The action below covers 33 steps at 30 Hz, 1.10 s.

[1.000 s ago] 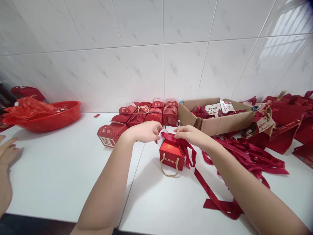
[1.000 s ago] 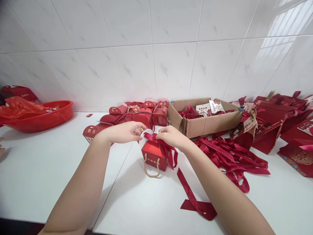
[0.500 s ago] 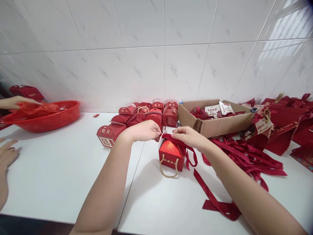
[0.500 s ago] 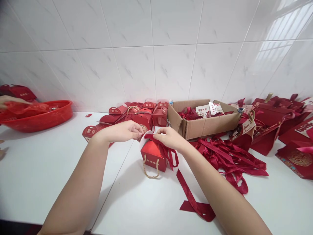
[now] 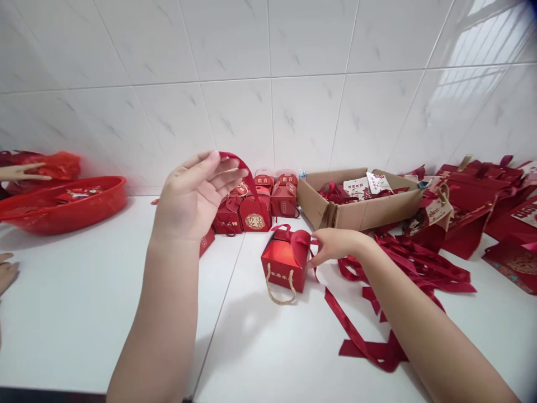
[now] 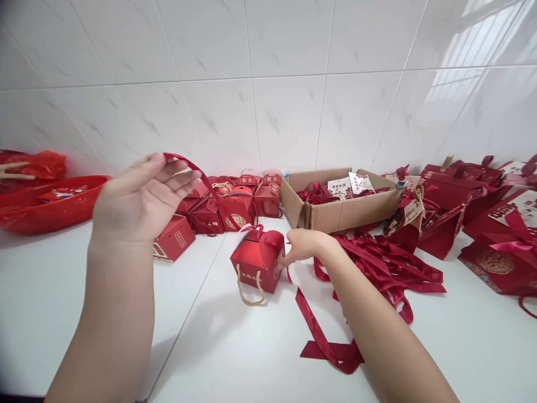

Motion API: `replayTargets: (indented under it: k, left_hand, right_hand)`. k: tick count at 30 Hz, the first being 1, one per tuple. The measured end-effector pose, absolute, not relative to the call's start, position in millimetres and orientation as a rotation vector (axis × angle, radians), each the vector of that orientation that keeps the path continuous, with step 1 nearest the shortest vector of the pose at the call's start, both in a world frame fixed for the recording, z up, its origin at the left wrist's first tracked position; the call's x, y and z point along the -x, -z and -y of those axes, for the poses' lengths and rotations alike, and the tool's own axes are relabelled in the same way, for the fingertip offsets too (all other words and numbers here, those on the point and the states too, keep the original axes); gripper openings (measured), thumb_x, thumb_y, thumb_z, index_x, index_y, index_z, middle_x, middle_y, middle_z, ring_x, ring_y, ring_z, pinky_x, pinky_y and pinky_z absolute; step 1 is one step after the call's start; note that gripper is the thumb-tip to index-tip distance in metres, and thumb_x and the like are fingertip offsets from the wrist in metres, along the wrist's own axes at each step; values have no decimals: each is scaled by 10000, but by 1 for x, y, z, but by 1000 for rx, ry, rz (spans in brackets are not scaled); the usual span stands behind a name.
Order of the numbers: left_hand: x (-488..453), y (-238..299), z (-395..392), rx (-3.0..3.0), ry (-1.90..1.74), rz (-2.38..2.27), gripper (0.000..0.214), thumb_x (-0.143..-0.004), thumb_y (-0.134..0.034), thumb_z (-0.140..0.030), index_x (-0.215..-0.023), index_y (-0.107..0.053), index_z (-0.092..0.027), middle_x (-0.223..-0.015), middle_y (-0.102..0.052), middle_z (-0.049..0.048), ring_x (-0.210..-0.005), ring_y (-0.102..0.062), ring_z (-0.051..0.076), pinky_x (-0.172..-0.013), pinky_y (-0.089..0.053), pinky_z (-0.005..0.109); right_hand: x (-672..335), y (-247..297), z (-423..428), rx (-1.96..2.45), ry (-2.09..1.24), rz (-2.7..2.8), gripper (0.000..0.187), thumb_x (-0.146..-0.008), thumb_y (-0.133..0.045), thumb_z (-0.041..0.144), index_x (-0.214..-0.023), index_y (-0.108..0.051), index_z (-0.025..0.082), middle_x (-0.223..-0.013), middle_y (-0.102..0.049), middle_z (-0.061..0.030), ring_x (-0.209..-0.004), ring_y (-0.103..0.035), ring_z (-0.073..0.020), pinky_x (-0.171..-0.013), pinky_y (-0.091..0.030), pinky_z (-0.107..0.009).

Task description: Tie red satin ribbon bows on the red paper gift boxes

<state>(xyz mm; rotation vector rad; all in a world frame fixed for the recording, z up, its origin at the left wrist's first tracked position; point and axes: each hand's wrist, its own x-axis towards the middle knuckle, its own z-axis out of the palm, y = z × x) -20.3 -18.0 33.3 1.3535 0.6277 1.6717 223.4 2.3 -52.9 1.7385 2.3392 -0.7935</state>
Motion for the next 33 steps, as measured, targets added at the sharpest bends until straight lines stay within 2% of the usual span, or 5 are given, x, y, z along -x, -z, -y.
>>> replayTargets:
  k: [6,11,16,28,33]
  left_hand:
    - [13,-54,32,-1385,-1774,-572,61,-747,-605,-125,-697,-636,-142,-719,-625,32,-667,-600,127,-586,-488,251]
    - [9,-57,31,-1379,-1901,-852,106,-735,-549,-129,-629,-558,-141,-692,-526,29,-573,-488,89,-430,-320,214]
    - [13,-49,29,-1605,-1579,-1359,166,-749,-542,-175,-585,-540,-194,-550,-504,-19,-465,-399,82,-389,-274,223]
    - [8,-50,30,-1476,-1527,-587,123,-784,-567,-208,-664,-597,-197,-774,-696,50,-784,-645,203,-631,-556,333]
    - [0,-44,25,-1483,-1452,-396,177,-851,-510,-155,-790,-674,-177,-817,-687,12,-825,-656,129,-791,-542,276]
  right_hand:
    - [-224,45,0,-1687,874,-2353,186,-729,-515,273,-578,-562,175,-648,-633,-21,-573,-569,-138,-509,-379,-244]
    - [-243,12,33,-2037,551,-2695,250,-773,-473,274,-539,-466,186,-541,-501,-2,-479,-440,-122,-442,-275,-261]
    - [-252,-9,62,-2154,904,-3119,220,-802,-535,343,-639,-572,199,-530,-515,0,-505,-493,-135,-449,-365,-256]
    - [-244,-7,44,-2154,2280,-3184,341,-631,-567,91,-393,-334,165,-767,-662,-36,-495,-427,-72,-423,-333,-237]
    - [-242,-6,47,-1774,2471,-3161,239,-681,-617,167,-459,-530,189,-638,-625,-18,-510,-463,-95,-483,-409,-256]
